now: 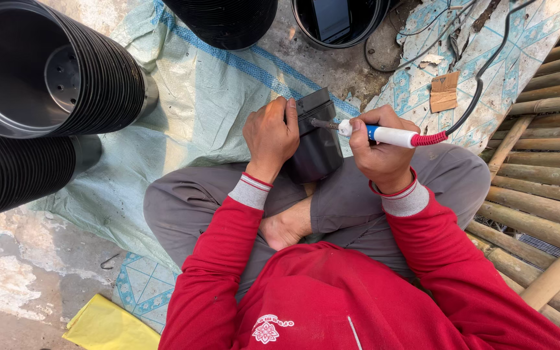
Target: The person sits cross-legged on a tarp and uses a soldering iron to melt holes into the sides of black plastic nursery pots. They repeatedly pick up a pot, apply the hot tip to create a hole, and then place the pot onto a growing stack.
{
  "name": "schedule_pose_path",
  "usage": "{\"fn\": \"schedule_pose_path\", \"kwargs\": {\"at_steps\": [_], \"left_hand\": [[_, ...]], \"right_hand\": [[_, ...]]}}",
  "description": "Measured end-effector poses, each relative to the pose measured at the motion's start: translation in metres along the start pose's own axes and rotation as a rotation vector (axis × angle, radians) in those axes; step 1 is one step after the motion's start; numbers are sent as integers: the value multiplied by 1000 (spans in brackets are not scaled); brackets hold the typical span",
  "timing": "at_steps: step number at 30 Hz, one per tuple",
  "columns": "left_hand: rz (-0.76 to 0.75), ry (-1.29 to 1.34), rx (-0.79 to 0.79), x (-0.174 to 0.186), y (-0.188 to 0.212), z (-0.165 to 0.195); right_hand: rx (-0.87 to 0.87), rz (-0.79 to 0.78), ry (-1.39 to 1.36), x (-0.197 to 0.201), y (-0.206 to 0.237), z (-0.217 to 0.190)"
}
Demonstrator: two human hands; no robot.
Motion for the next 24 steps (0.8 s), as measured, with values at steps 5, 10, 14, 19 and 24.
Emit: {"fn": "schedule_pose_path", "kwargs": {"at_steps": [5, 10, 14, 19, 24], "left_hand": [[-7, 6, 4, 1, -2, 0], [5, 21, 0, 4, -2, 1], [4, 22, 2, 4, -2, 0], [9, 2, -4, 5, 0, 1], [21, -8, -15, 6, 1, 5]], "right_hand": [[-12, -4, 4, -1, 0, 2], [-12, -2, 0, -3, 0, 1], [-2, -42, 12, -5, -3, -3], [50, -109, 56, -11, -9, -13], [53, -163, 73, -16, -12, -19]]}}
Point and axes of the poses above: each hand's wrist, its own y-axis away from the middle knuckle, its own x-axis out of the back of the hand, z = x × y, the point moved 6 cm from there along -y, towards the middle knuckle, and after that the axes turned 6 degrees about -y, right-handed, at the moved point
